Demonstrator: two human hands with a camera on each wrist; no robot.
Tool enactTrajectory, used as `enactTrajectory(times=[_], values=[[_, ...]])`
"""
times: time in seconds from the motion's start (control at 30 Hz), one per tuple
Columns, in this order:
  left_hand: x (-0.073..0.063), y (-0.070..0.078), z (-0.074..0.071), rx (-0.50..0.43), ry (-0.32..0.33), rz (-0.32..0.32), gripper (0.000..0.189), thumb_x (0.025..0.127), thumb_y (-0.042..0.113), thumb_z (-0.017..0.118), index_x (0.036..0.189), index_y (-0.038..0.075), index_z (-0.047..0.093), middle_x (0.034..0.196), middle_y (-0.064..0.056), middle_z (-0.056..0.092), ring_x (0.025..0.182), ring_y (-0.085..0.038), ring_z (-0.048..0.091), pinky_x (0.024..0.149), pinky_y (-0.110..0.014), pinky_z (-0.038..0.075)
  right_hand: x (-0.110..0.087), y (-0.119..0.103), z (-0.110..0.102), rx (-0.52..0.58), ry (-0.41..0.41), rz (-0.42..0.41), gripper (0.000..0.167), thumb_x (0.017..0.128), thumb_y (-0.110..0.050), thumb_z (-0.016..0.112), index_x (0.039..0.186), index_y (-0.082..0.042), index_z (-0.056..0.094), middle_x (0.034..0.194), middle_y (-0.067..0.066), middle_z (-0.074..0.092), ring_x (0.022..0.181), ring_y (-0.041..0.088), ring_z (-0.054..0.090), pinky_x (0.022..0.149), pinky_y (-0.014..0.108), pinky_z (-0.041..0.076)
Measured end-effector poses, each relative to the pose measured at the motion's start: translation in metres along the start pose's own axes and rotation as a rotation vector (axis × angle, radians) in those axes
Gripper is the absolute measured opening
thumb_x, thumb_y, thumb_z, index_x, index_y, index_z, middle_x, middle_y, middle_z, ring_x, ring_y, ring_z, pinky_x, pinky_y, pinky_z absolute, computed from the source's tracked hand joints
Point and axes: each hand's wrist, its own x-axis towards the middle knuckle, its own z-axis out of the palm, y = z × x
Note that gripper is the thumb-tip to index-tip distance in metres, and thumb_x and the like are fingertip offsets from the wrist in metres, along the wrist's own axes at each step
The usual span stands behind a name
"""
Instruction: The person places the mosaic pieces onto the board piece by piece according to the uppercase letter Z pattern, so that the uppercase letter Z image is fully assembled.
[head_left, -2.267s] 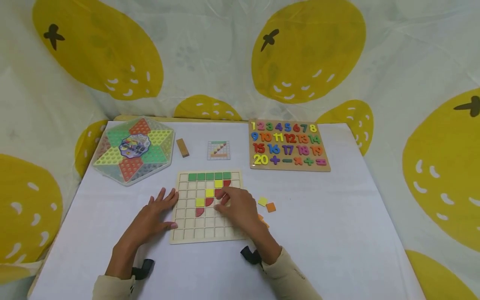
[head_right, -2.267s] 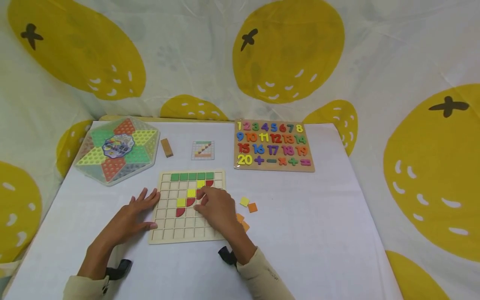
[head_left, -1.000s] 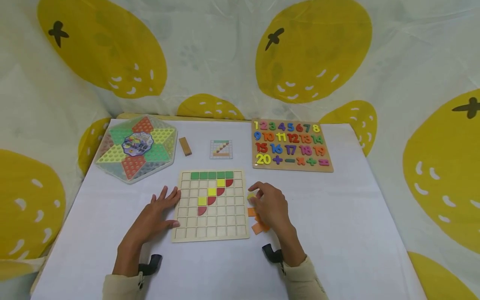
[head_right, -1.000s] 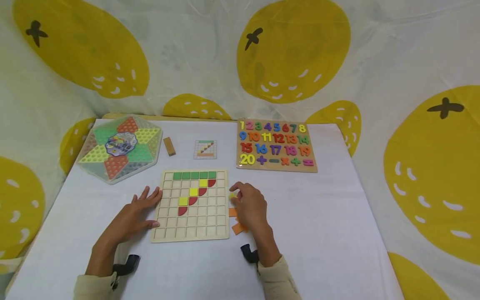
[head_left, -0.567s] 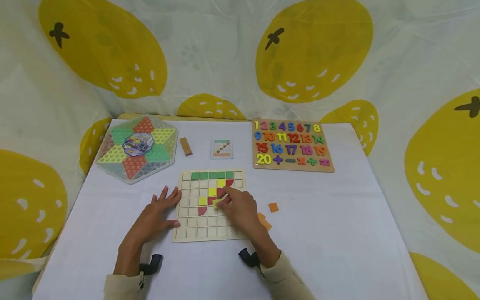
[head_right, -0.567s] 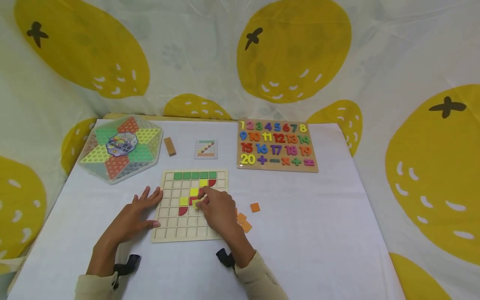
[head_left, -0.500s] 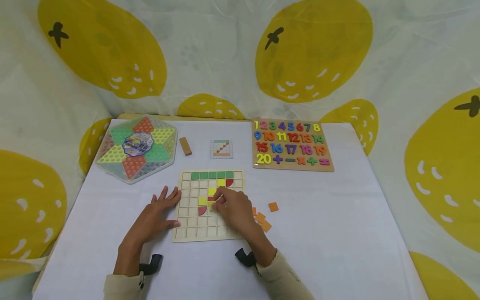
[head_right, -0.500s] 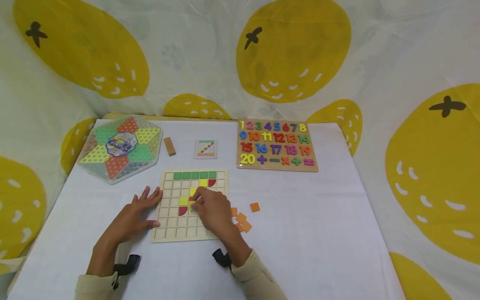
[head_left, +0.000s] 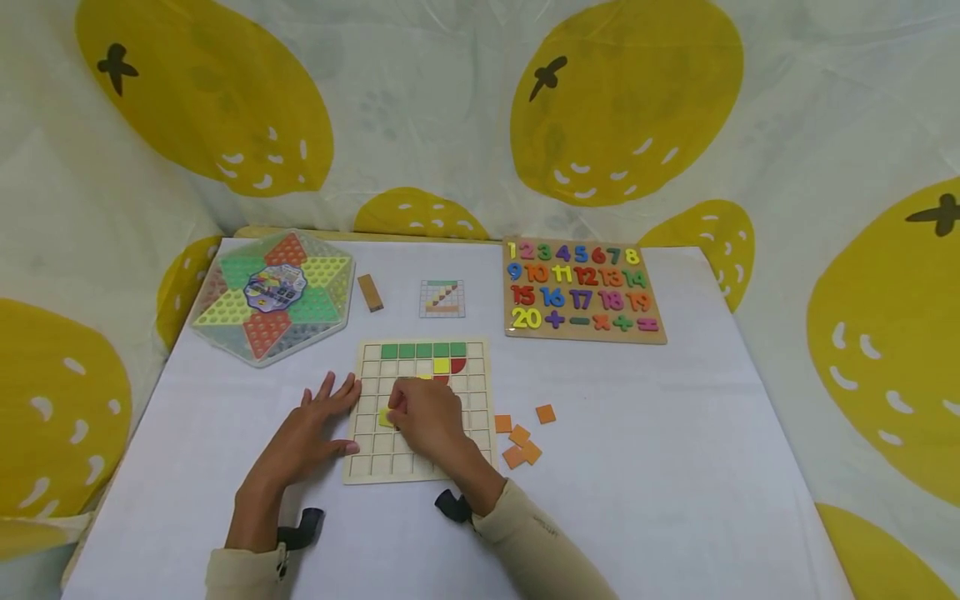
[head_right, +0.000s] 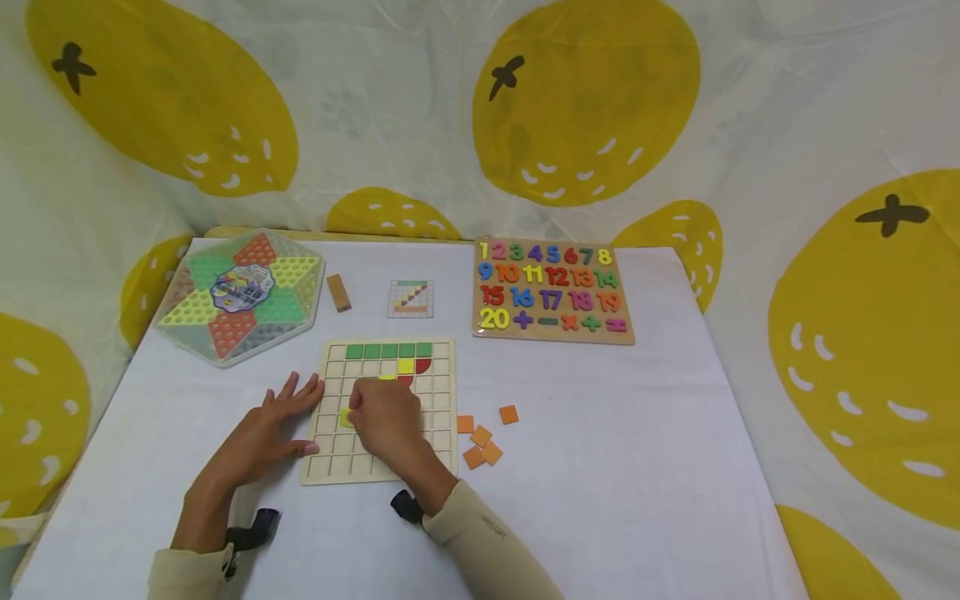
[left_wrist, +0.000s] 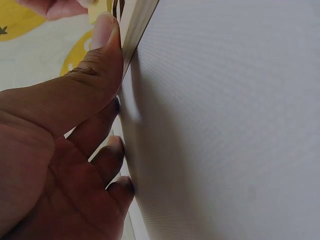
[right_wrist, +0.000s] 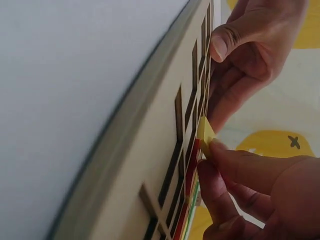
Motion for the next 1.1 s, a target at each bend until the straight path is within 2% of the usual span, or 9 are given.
enactTrajectory(times=[0.2,0.33,0.5,0.67,0.8,0.93,1.1], values=[[0.0,0.0,0.0,-0.007,-0.002,0.005,0.102,0.074,0.015,0.094,0.162,0.008,0.043,0.17,-0.014,0.035,0.164,-0.045,0.015,0.13,-0.073,0.013,0.005,-0.006,0.003,-0.097,-0.023,-0.037,0.021,0.088,-0.019,0.087,0.077,-0.024,0.07,0.074,-0.012,0.063,0.071,0.008,0.057,0.053,0.025,0.041],[0.0,0.001,-0.001,-0.012,0.0,0.006,0.101,0.074,0.015,0.094,0.161,0.007,0.043,0.17,-0.015,0.035,0.164,-0.046,0.015,0.129,-0.074,0.013,0.004,-0.006,0.002,-0.122,-0.046,-0.051,0.02,0.087,-0.02,0.088,0.077,-0.025,0.071,0.077,-0.012,0.064,0.072,0.008,0.057,0.053,0.024,0.041],[-0.001,0.002,-0.001,-0.011,-0.001,0.002,0.101,0.074,0.014,0.093,0.161,0.007,0.043,0.17,-0.015,0.034,0.164,-0.046,0.014,0.13,-0.073,0.012,0.0,0.0,-0.002,-0.044,-0.062,-0.068,0.011,0.087,-0.02,0.088,0.092,-0.022,0.077,0.071,-0.013,0.062,0.069,0.004,0.055,0.055,0.021,0.041],[0.0,0.002,0.0,-0.005,-0.002,-0.013,0.101,0.074,0.015,0.094,0.162,0.009,0.043,0.171,-0.013,0.034,0.165,-0.045,0.014,0.13,-0.072,0.011,-0.007,0.014,-0.013,0.047,-0.075,-0.06,0.022,0.089,-0.025,0.087,0.109,-0.023,0.077,0.073,-0.016,0.064,0.075,0.001,0.057,0.063,0.02,0.043],[0.0,0.003,0.001,-0.002,-0.002,-0.021,0.102,0.074,0.016,0.094,0.162,0.01,0.043,0.171,-0.013,0.034,0.165,-0.044,0.013,0.131,-0.071,0.011,-0.015,0.026,-0.033,0.056,-0.031,-0.017,0.026,0.089,-0.027,0.088,0.113,-0.025,0.077,0.081,-0.014,0.068,0.088,0.008,0.062,0.074,0.025,0.049],[0.001,0.003,0.001,0.005,-0.005,-0.029,0.104,0.073,0.016,0.094,0.163,0.01,0.042,0.171,-0.013,0.033,0.165,-0.044,0.012,0.131,-0.071,0.011,-0.027,0.042,-0.055,0.106,0.022,0.074,0.031,0.087,-0.024,0.089,0.115,-0.024,0.078,0.085,-0.012,0.069,0.099,0.019,0.064,0.084,0.036,0.051],[0.001,0.003,0.001,0.015,-0.006,-0.031,0.105,0.073,0.016,0.095,0.163,0.01,0.041,0.171,-0.013,0.033,0.165,-0.044,0.013,0.131,-0.071,0.012,-0.042,0.07,-0.075,0.11,0.066,0.175,0.031,0.084,-0.021,0.091,0.112,-0.021,0.079,0.087,-0.008,0.07,0.1,0.022,0.063,0.084,0.038,0.05]])
